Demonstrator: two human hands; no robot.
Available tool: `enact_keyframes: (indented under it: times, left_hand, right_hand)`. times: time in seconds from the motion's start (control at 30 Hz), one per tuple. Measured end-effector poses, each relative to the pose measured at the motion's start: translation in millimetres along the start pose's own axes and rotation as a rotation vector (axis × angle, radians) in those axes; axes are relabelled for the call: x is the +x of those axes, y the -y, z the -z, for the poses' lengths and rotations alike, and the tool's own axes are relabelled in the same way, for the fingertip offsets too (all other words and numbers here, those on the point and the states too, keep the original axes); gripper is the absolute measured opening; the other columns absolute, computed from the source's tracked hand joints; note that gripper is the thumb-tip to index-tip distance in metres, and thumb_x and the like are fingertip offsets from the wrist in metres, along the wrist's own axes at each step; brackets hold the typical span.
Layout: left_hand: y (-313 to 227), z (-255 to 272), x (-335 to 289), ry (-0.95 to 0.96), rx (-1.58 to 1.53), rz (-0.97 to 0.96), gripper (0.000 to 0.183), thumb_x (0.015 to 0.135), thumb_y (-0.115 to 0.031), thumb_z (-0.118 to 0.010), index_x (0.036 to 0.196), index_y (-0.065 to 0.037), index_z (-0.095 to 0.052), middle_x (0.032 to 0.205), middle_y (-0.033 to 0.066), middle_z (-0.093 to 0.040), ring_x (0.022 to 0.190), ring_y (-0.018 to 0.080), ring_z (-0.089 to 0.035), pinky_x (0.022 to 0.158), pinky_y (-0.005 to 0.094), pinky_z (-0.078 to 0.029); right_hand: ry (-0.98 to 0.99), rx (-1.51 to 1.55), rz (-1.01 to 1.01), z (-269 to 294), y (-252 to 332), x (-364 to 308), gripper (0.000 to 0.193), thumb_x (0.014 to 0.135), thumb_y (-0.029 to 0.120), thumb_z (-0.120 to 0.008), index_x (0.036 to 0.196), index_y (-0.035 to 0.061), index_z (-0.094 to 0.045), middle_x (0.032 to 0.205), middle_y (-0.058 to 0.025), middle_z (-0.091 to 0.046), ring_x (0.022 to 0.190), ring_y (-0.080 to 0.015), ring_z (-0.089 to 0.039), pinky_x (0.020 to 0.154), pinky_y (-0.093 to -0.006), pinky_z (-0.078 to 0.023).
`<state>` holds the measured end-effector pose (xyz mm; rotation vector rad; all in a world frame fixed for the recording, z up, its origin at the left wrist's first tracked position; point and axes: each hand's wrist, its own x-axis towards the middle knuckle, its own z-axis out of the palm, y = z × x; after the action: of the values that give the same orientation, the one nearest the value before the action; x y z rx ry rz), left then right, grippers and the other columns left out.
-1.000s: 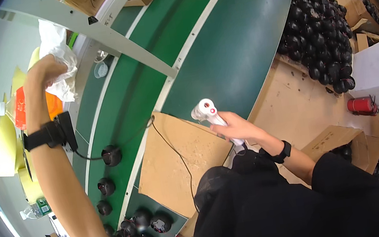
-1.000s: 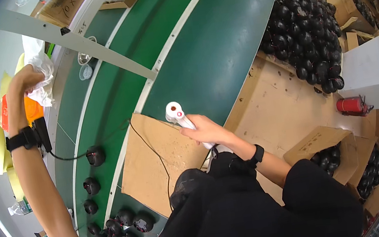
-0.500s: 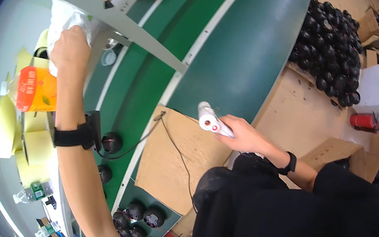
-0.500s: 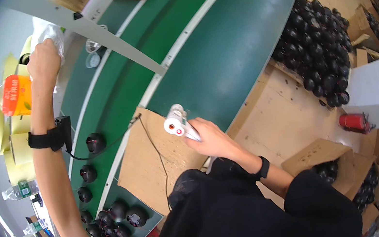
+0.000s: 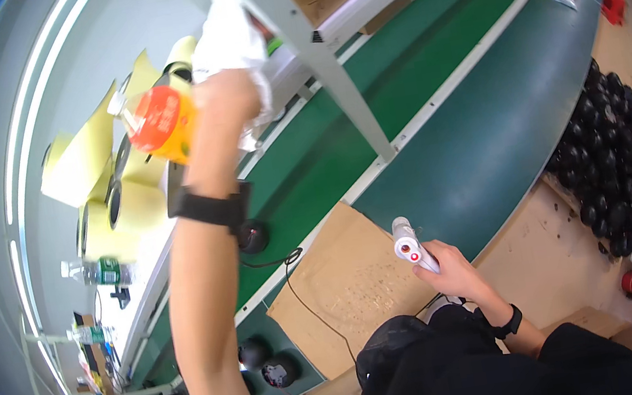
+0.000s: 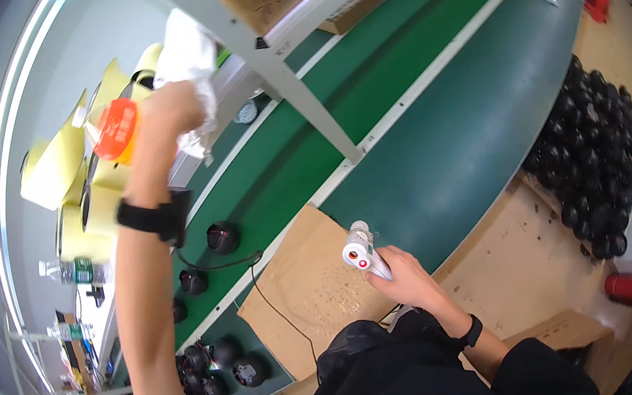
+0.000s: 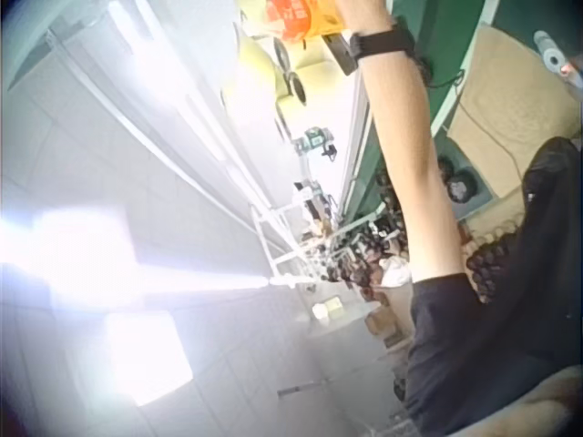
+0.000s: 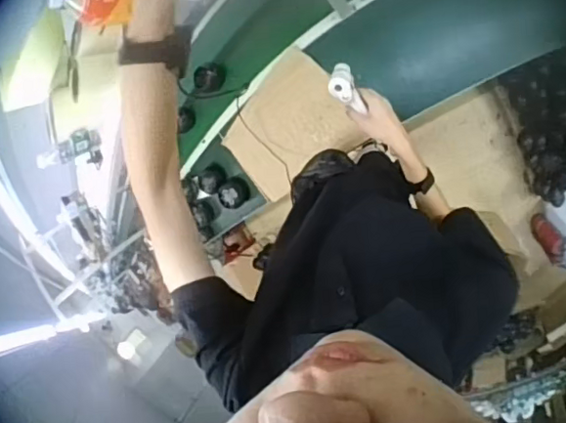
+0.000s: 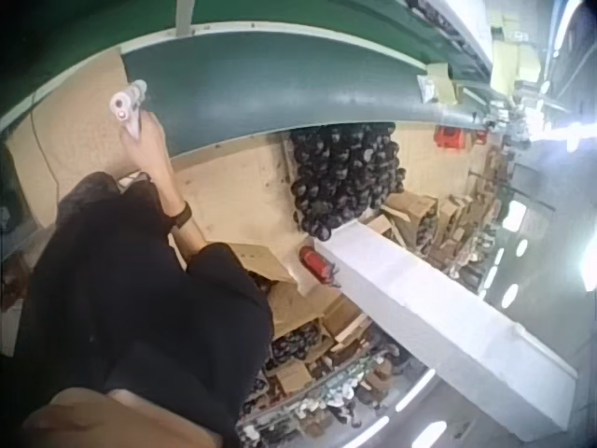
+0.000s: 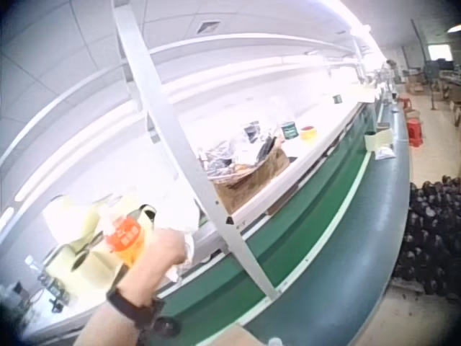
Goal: Apply hot glue to secure wires and connectors inside plastic dome housings at an assembly line.
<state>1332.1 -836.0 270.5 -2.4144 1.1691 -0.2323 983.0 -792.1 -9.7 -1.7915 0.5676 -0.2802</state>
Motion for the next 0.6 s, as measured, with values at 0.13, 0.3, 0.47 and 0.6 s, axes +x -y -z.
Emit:
enact_keyframes:
  times: [0.13,0.3,0.47,0.6]
  left_hand:
    - [-31,-29,2,0.023,0.102,0.22,0.019,0.088,-0.025,-0.065,0.102,-0.026,-0.078,0.095,-0.006,-0.07,0.081,0.006,-0.066,0.054,0.0306,-0.049]
    - [-37,-55,42,0.021,-0.054,0.37,0.017,0.077,-0.019,-0.074,0.093,-0.021,-0.08,0.088,-0.0078,-0.071,0.077,0.0076,-0.067,0.053,0.0316,-0.047]
    - [-44,-79,93,-0.286,-0.225,0.374,0.012,0.085,-0.023,-0.07,0.09,-0.031,-0.077,0.082,-0.0145,-0.067,0.071,0.0041,-0.064,0.048,0.0282,-0.036]
    - [-9,-116,75,-0.461,-0.173,0.285,0.019,0.092,-0.02,-0.065,0.101,-0.026,-0.08,0.099,-0.0071,-0.076,0.092,0.0135,-0.072,0.063,0.0323,-0.048]
  right_hand:
    - [0.04,0.004,-0.002,-18,6,8,0.035,0.083,0.021,-0.073,0.106,-0.0039,-0.065,0.093,-0.0213,-0.065,0.082,-0.0349,-0.065,0.075,-0.0423,-0.051]
    - [0.087,0.024,-0.042,-24,-19,13,0.022,0.085,0.011,-0.072,0.096,-0.0035,-0.061,0.075,-0.0147,-0.059,0.069,-0.0168,-0.05,0.064,-0.0362,-0.045]
    - [0.161,0.032,-0.122,-15,-17,21,0.022,0.089,0.011,-0.067,0.106,-0.0031,-0.062,0.081,-0.0067,-0.062,0.059,-0.011,-0.054,0.046,-0.0281,-0.045]
    - [0.249,0.017,-0.057,-28,-19,25,0.024,0.09,0.01,-0.066,0.11,-0.0033,-0.063,0.086,-0.0066,-0.062,0.057,-0.01,-0.054,0.044,-0.0263,-0.045]
